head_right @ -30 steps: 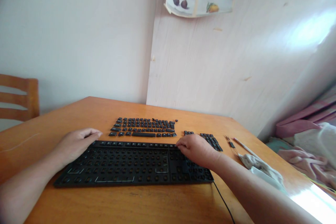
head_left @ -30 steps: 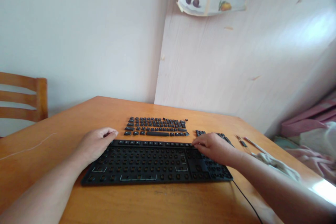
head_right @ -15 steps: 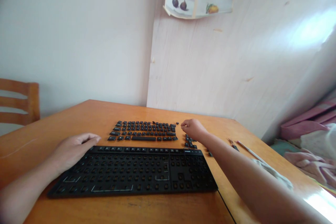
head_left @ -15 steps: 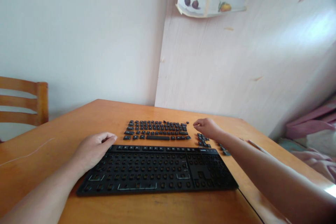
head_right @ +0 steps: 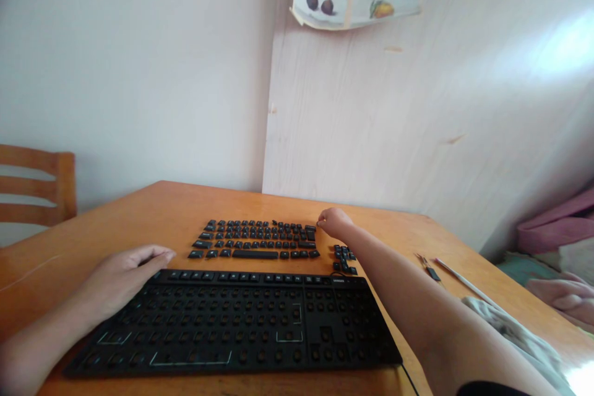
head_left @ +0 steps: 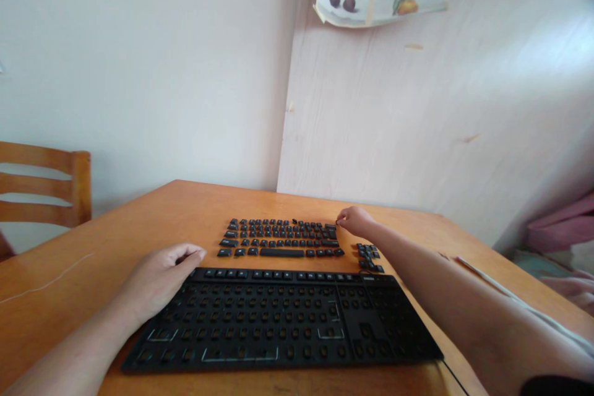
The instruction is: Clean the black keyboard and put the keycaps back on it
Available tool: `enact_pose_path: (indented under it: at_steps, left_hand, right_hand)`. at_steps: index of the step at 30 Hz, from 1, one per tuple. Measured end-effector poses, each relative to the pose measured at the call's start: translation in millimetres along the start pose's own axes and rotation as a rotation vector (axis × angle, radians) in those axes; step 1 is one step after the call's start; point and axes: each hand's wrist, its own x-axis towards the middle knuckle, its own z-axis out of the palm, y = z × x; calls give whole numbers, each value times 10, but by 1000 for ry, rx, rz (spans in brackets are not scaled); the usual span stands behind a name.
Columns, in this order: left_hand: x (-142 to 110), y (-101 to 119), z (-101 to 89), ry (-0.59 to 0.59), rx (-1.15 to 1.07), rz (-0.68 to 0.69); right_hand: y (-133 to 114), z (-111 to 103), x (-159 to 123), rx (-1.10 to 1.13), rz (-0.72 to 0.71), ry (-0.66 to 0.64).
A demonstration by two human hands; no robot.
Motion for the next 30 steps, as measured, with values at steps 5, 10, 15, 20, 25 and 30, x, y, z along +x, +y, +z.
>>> enact_pose_path:
  at_steps: [5,10,15,20,25,30]
  left_hand:
    - [-4,4,4,10,9,-10]
    - [-5,18,-7,9,24,-11]
    - [8,17,-12,21,27,-10]
    - [36,-21,-7,11,51,10]
    - [25,8,-19,23,39,9]
    - [20,44,-22,29,33,19]
  right_hand:
    - [-34,-35,-80,29,-1,0]
    - [-102,-219,-395,94,-55,-12]
    - [-234,-454,-957,179,-120,-83]
    - [-276,-495,-1416,308,-205,-187]
    - [-263,-472,-1586,315,-223,-253]
    - [-280,-481,-1616,284,-213,-242]
